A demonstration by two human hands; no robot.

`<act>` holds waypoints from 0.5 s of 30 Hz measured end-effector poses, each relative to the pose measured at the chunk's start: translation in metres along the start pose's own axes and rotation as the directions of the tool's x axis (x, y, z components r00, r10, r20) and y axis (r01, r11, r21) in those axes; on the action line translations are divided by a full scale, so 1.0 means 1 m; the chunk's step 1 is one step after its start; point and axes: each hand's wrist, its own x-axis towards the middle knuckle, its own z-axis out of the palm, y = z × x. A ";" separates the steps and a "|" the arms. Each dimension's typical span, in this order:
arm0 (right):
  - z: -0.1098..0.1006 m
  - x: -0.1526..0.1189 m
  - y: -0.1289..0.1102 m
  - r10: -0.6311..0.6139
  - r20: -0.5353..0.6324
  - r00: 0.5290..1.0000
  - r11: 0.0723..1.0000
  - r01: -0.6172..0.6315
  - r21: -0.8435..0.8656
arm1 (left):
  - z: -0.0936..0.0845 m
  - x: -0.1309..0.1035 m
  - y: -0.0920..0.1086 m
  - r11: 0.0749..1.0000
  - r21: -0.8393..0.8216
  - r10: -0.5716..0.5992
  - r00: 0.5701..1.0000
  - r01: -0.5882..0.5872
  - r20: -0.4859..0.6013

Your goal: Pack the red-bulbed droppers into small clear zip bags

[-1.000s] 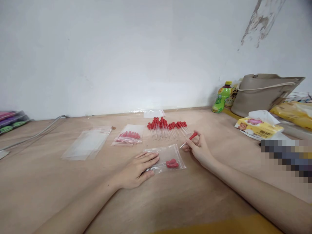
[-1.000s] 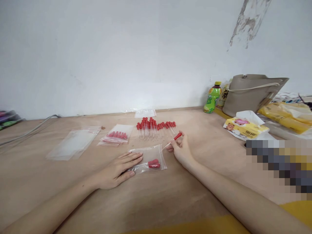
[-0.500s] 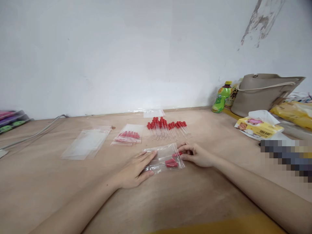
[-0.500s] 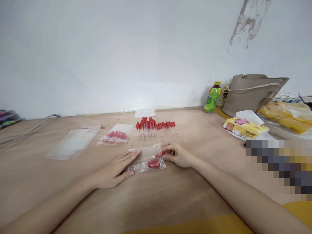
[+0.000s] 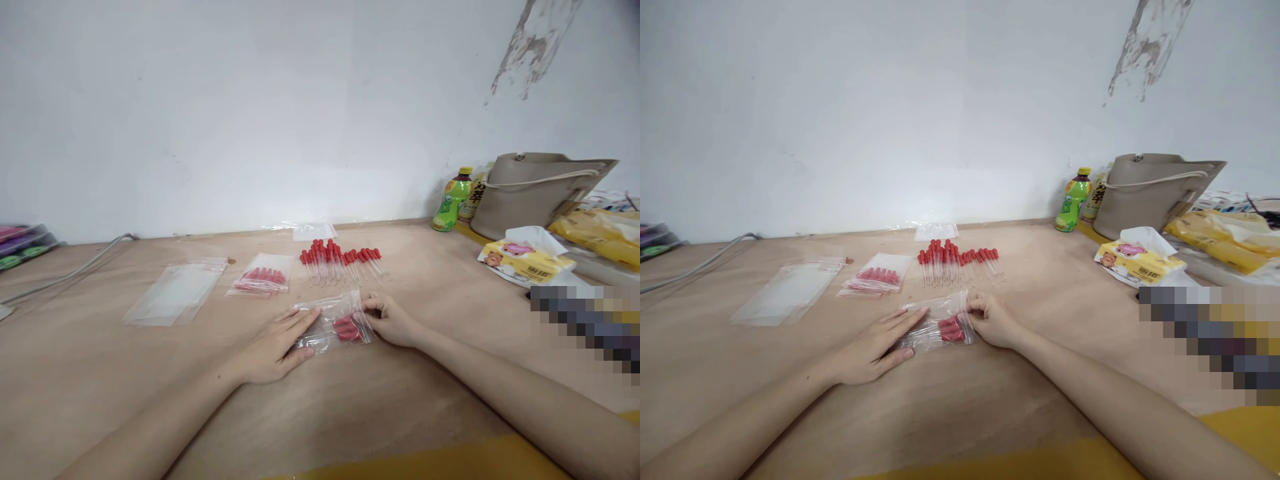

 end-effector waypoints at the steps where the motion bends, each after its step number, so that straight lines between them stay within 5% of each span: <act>1: -0.001 0.000 0.001 0.000 -0.004 1.000 1.000 0.000 0.001 | 0.000 0.000 0.000 1.000 0.004 0.009 1.000 -0.009 -0.006; 6: -0.010 0.006 0.019 0.127 -0.302 0.945 0.979 -0.167 -0.113 | 0.001 0.002 -0.002 0.997 0.042 0.072 0.997 -0.071 -0.023; 10: -0.035 0.025 0.040 0.096 -0.577 0.811 0.902 -0.316 -0.294 | 0.002 0.003 -0.003 0.996 0.039 0.081 0.996 -0.080 -0.032; 15: -0.070 0.062 0.059 0.404 -0.646 0.648 0.717 -0.662 -0.216 | 0.003 0.002 -0.003 0.995 0.042 0.095 0.995 -0.094 -0.031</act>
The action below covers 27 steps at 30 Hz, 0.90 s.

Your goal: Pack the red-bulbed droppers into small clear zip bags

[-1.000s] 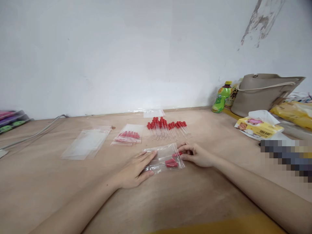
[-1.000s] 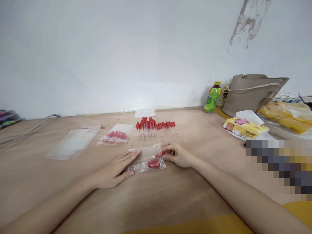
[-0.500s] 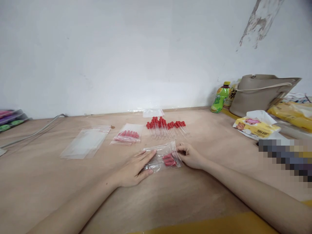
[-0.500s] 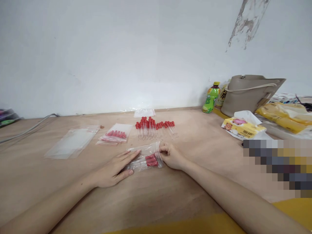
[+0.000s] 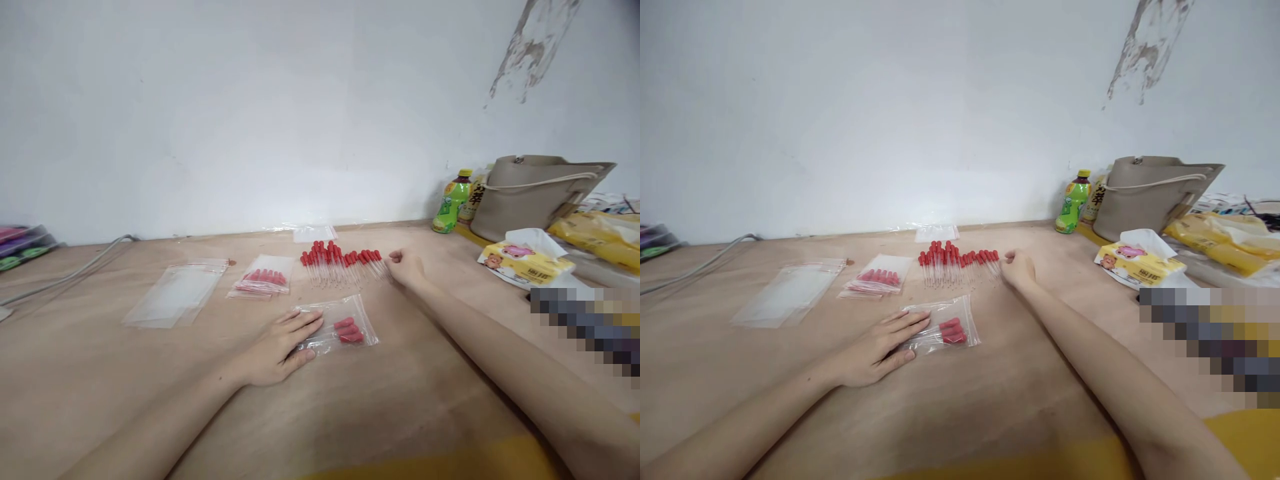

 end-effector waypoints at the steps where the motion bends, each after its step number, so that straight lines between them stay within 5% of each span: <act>1: 0.001 0.008 -0.002 0.045 0.020 0.999 0.999 -0.044 -0.015 | 0.000 0.000 0.000 1.000 0.002 0.003 1.000 -0.003 0.000; 9: 0.009 0.027 -0.025 0.150 0.179 0.972 0.989 -0.146 -0.034 | 0.001 0.000 0.000 1.000 -0.008 0.010 1.000 -0.011 -0.010; 18: -0.004 0.019 -0.016 0.123 0.271 0.955 0.933 -0.205 0.296 | 0.000 0.000 0.001 1.000 -0.019 0.017 1.000 -0.018 -0.022; 23: -0.010 -0.016 -0.008 0.014 0.240 0.971 0.848 -0.139 0.511 | -0.001 0.001 0.001 1.000 -0.010 0.012 1.000 -0.012 -0.007; 27: -0.004 -0.063 -0.007 -0.115 0.158 0.981 0.676 -0.039 0.735 | -0.002 0.001 0.001 1.000 0.004 0.003 1.000 -0.003 0.001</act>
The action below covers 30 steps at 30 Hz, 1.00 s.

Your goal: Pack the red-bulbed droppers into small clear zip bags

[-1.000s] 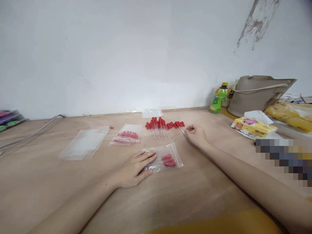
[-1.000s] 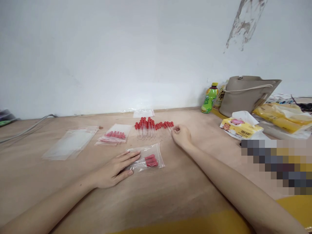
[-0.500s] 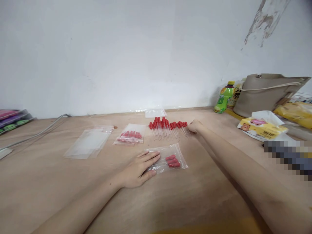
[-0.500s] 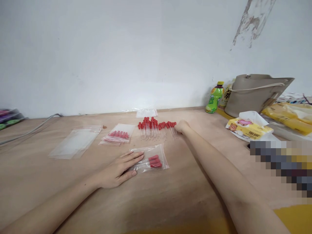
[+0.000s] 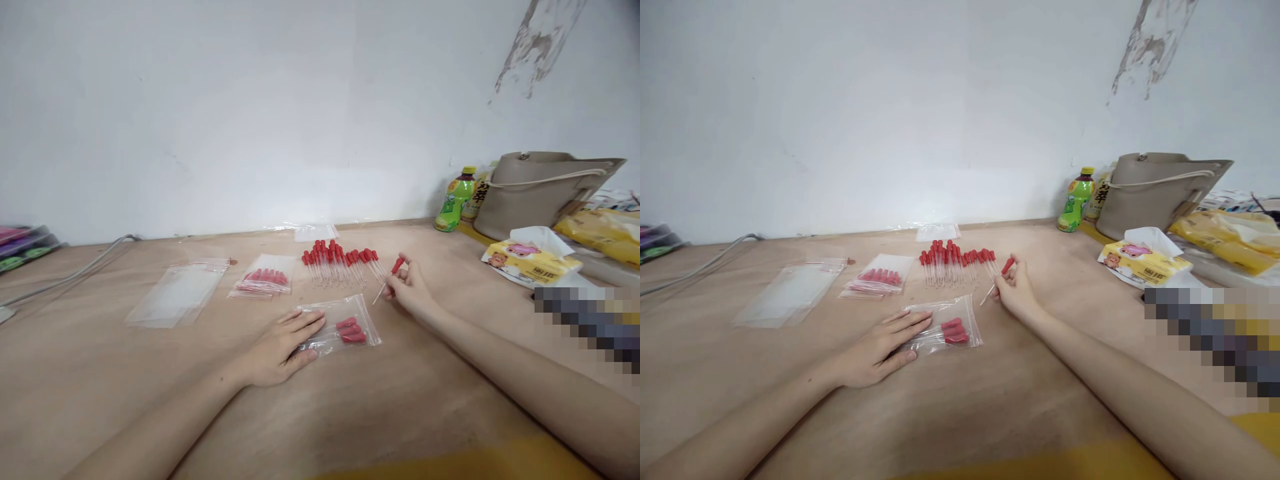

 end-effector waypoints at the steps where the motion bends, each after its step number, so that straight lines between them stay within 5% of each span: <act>1: 0.004 -0.009 0.001 -0.006 -0.009 1.000 0.999 0.006 0.040 | 0.000 0.000 0.000 1.000 0.000 -0.001 1.000 0.001 0.000; 7: 0.015 -0.032 -0.006 0.090 0.057 0.994 0.971 -0.100 0.216 | 0.001 -0.001 0.000 1.000 -0.007 0.000 1.000 0.000 -0.010; 12: 0.015 -0.041 -0.007 0.144 0.201 0.969 0.969 -0.178 0.168 | 0.002 -0.002 0.000 0.999 -0.032 -0.027 0.999 0.027 -0.021; 19: 0.004 -0.035 -0.002 -0.005 0.486 0.874 0.991 0.069 -0.114 | 0.000 -0.003 0.001 0.998 -0.046 -0.047 0.999 0.046 -0.017; 27: 0.015 -0.028 -0.009 -0.153 0.628 0.763 0.925 0.334 -0.180 | -0.001 -0.001 0.001 0.999 -0.022 -0.033 0.999 0.033 -0.012; 30: 0.022 -0.031 -0.003 -0.121 0.560 0.819 0.934 0.285 -0.214 | 0.000 -0.001 0.001 0.999 -0.032 -0.039 0.999 0.039 -0.014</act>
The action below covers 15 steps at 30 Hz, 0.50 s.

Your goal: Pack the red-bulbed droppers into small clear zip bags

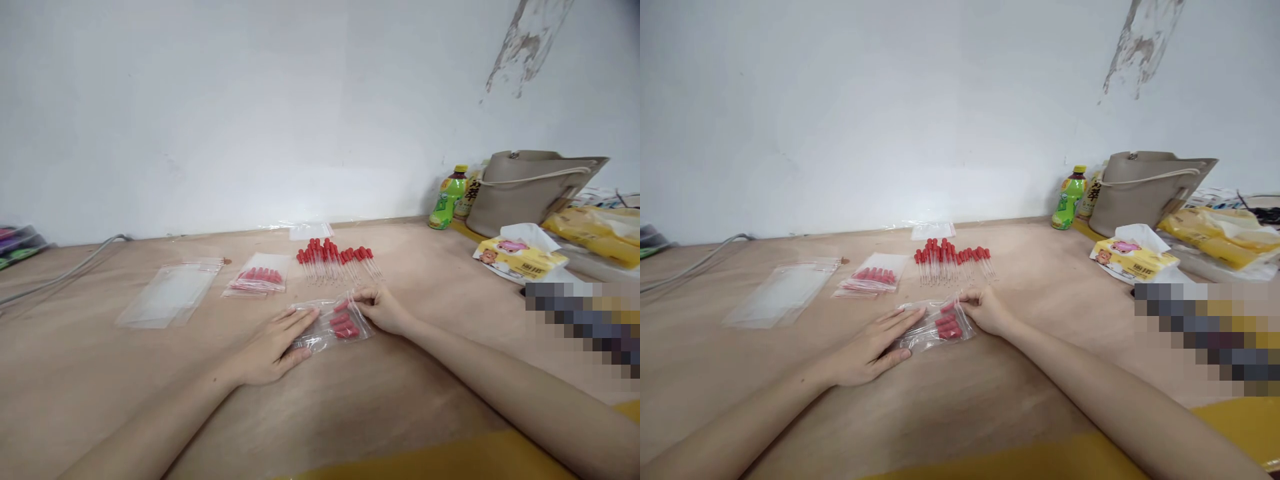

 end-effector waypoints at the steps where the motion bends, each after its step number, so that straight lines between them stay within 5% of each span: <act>1: 0.003 0.000 0.002 0.029 -0.051 0.998 0.999 -0.030 -0.013 | 0.000 0.000 0.000 1.000 -0.003 -0.003 1.000 0.003 -0.001; 3: 0.006 -0.001 0.005 0.033 -0.119 0.992 0.997 -0.040 -0.064 | 0.001 -0.001 0.000 1.000 -0.005 -0.012 1.000 0.012 -0.001; 7: 0.002 -0.004 0.000 -0.093 -0.015 0.996 0.991 0.091 -0.094 | 0.002 -0.001 -0.002 1.000 -0.015 -0.003 1.000 0.003 -0.011; 9: -0.004 -0.003 -0.002 -0.059 -0.026 0.998 0.993 0.056 -0.108 | 0.002 0.000 -0.003 1.000 -0.020 0.013 1.000 -0.013 -0.009; 15: -0.042 0.023 0.013 0.124 -0.397 0.909 0.906 -0.267 -0.329 | 0.000 0.000 -0.001 0.998 -0.066 0.015 0.999 -0.018 -0.048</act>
